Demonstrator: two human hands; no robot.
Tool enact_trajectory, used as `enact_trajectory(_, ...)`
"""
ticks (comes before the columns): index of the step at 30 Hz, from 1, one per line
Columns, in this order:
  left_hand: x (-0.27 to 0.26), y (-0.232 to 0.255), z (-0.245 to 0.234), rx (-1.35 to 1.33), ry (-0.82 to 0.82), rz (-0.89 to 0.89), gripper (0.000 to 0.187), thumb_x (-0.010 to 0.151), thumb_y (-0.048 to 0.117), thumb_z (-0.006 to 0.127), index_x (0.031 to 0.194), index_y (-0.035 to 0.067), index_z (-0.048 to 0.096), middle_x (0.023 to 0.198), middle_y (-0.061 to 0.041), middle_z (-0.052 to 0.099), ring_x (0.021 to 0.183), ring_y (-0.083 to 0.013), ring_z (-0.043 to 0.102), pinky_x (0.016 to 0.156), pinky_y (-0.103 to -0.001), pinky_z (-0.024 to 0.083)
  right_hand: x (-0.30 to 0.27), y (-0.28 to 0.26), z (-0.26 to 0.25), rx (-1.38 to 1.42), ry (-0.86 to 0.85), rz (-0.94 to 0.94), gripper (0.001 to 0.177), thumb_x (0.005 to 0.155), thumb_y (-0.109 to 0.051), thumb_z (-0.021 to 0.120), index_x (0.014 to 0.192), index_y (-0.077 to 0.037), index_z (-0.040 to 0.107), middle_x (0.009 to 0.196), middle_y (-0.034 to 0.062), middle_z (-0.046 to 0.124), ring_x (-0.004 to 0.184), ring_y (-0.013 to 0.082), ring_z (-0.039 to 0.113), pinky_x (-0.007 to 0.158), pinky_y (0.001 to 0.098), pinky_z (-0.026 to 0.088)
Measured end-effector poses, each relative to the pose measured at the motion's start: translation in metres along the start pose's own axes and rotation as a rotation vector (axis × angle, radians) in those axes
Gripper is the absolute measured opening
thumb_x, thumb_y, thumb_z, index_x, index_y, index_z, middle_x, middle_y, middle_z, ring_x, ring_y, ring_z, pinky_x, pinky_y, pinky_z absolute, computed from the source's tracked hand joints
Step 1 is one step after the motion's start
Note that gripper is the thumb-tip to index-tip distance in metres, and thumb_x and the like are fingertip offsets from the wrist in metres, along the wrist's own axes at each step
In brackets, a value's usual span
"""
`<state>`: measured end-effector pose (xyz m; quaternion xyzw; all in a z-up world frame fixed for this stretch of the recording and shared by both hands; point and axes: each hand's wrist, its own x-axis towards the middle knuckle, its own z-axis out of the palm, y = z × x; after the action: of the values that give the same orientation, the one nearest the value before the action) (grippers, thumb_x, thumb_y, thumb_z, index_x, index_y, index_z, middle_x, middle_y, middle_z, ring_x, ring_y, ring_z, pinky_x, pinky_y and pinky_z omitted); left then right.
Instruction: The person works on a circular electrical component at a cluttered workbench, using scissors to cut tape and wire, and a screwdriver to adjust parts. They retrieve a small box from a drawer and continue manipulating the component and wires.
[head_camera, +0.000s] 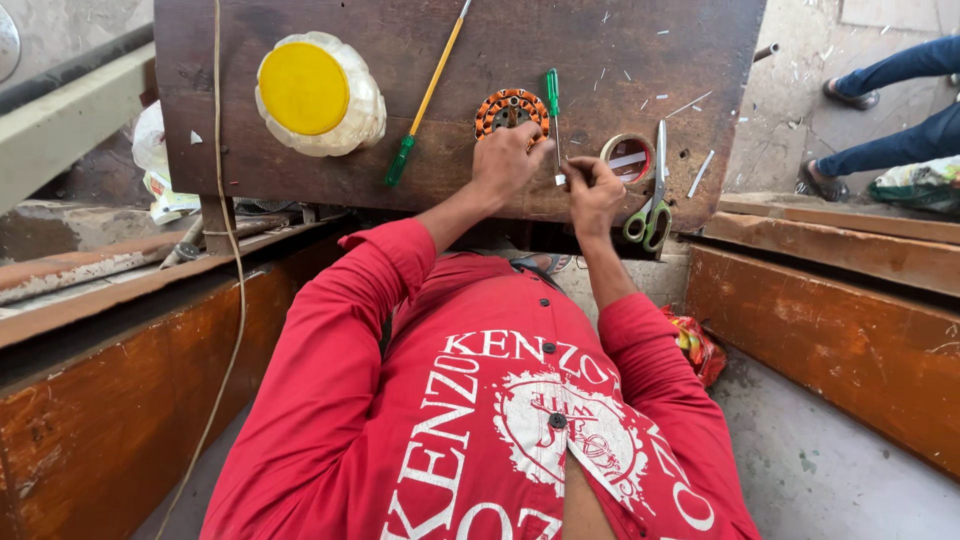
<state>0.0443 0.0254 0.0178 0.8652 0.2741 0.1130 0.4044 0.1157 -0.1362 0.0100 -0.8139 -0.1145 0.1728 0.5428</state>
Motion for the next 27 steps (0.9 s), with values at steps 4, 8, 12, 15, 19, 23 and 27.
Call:
enact_trajectory(4, 0.002, -0.011, 0.001, -0.029, 0.156, -0.040, 0.023, 0.096, 0.036, 0.069, 0.094, 0.014, 0.074, 0.072, -0.010, 0.072, 0.071, -0.0322, 0.073, 0.066, -0.047, 0.055, 0.020, -0.001, 0.008, -0.247, 0.113, -0.437, 0.013, 0.086, -0.005, 0.085, 0.092, 0.002, 0.076, 0.089, 0.0137, 0.072, 0.080, 0.0184, 0.069, 0.071, 0.0309, 0.055)
enact_trajectory(8, -0.004, -0.009, -0.001, -0.093, 0.098, -0.053, 0.029, 0.087, 0.036, 0.073, 0.102, 0.011, 0.072, 0.065, -0.011, 0.072, 0.063, -0.0317, 0.072, 0.059, -0.046, 0.055, 0.028, -0.004, 0.017, -0.167, 0.023, -0.359, 0.012, 0.090, -0.006, 0.082, 0.098, 0.000, 0.076, 0.089, 0.0112, 0.076, 0.079, 0.0158, 0.071, 0.071, 0.0296, 0.057)
enact_trajectory(12, 0.004, -0.004, 0.001, -0.030, 0.179, 0.175, 0.017, 0.094, 0.030, 0.068, 0.094, 0.015, 0.076, 0.073, -0.010, 0.073, 0.067, -0.0311, 0.072, 0.059, -0.045, 0.055, 0.032, -0.008, 0.026, -0.149, -0.018, -0.284, 0.013, 0.092, -0.005, 0.079, 0.103, 0.001, 0.075, 0.088, 0.0098, 0.078, 0.076, 0.0123, 0.072, 0.070, 0.0282, 0.058)
enact_trajectory(15, 0.002, -0.011, 0.010, 0.004, 0.188, 0.031, 0.020, 0.098, 0.030, 0.066, 0.095, 0.011, 0.073, 0.072, -0.010, 0.073, 0.067, -0.0294, 0.073, 0.061, -0.044, 0.055, 0.029, -0.011, 0.026, -0.102, -0.060, -0.247, 0.014, 0.094, -0.005, 0.078, 0.106, 0.001, 0.076, 0.088, 0.0105, 0.079, 0.075, 0.0113, 0.069, 0.069, 0.0285, 0.057)
enact_trajectory(19, -0.003, -0.035, 0.016, -0.259, 0.235, -0.158, 0.018, 0.095, 0.026, 0.071, 0.093, 0.009, 0.077, 0.067, -0.005, 0.074, 0.059, -0.0165, 0.069, 0.057, -0.034, 0.054, 0.027, -0.020, 0.031, -0.145, -0.150, -0.360, 0.016, 0.092, -0.005, 0.079, 0.107, 0.000, 0.077, 0.092, 0.0122, 0.079, 0.078, 0.0127, 0.073, 0.070, 0.0287, 0.059)
enact_trajectory(23, -0.004, -0.048, 0.034, -0.772, 0.189, -0.391, 0.018, 0.093, 0.020, 0.077, 0.091, 0.002, 0.078, 0.068, 0.000, 0.069, 0.058, -0.0077, 0.056, 0.052, -0.028, 0.045, 0.024, -0.019, 0.031, -0.182, -0.202, -0.451, 0.017, 0.092, -0.004, 0.079, 0.108, 0.000, 0.075, 0.097, 0.0148, 0.078, 0.083, 0.0176, 0.077, 0.073, 0.0310, 0.059)
enact_trajectory(27, -0.003, -0.044, 0.039, -0.942, 0.109, -0.410, 0.017, 0.093, 0.018, 0.076, 0.090, 0.002, 0.080, 0.076, 0.004, 0.074, 0.065, -0.0041, 0.062, 0.058, -0.025, 0.051, 0.031, -0.016, 0.037, -0.240, -0.231, -0.519, 0.016, 0.093, -0.001, 0.077, 0.109, 0.000, 0.076, 0.099, 0.0164, 0.077, 0.087, 0.0227, 0.077, 0.076, 0.0348, 0.060)
